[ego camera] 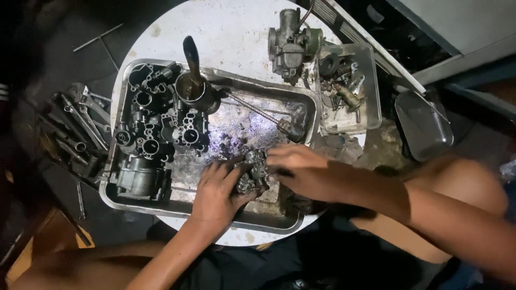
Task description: The person scrubs a small engine component with a brush and rag over a metal tray. They rotate the part to clean different sides and repeatedly wipe it with the cloth while other disassembled engine parts and tools sit nearby.
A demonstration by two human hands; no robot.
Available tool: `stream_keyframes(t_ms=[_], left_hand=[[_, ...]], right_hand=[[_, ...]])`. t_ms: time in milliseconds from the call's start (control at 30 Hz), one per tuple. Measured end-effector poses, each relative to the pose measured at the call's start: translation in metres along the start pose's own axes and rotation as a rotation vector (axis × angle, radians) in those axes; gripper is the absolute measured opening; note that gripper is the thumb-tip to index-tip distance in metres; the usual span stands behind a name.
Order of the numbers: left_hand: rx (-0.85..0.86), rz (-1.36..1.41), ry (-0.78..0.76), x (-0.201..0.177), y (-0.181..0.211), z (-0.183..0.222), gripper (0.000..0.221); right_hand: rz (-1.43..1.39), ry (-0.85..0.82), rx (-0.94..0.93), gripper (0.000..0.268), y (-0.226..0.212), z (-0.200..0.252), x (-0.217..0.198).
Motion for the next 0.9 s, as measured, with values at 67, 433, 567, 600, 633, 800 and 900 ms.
stream_keyframes(t_ms=[67,433,567,600,633,800,900], left_hand=[[0.003,-0.018,0.002,0.003,-0.001,0.0,0.058],[0.006,-0.02,0.053,-0.012,0.006,-0.005,0.056],[-0.018,0.023,0.07,-0.015,0.005,-0.004,0.053],[-0.015,0.032,0.07,-0.013,0.004,-0.003,0.053],[-0.013,0.031,0.073,-0.018,0.007,-0.007,0.053],[-0.007,0.109,0.059,-0.014,0.006,-0.004,0.047],[0.007,0.091,0.059,-0.03,0.02,-0.017,0.049]], right_hand=[[0.073,-0.04,-0.014,0.043,0.018,-0.016,0.02],[0.044,-0.066,0.046,0.039,0.001,-0.017,0.01],[0.022,-0.107,0.153,0.052,-0.014,-0.015,-0.006],[-0.023,-0.117,0.204,0.054,-0.023,-0.012,-0.015],[-0.02,-0.115,0.203,0.054,0.0,-0.017,-0.004],[0.242,-0.09,-0.071,0.045,0.044,-0.031,0.037],[0.189,-0.053,-0.038,0.04,0.013,-0.023,0.021]])
Point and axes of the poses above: each hand's wrist, its own z-axis away from the middle knuckle, its own x-axis out of the palm, y = z × x, the point moved 6 cm from there along -z, towards the middle knuckle, and after that the axes turned 5 degrees about -z, right-handed, at the moved point
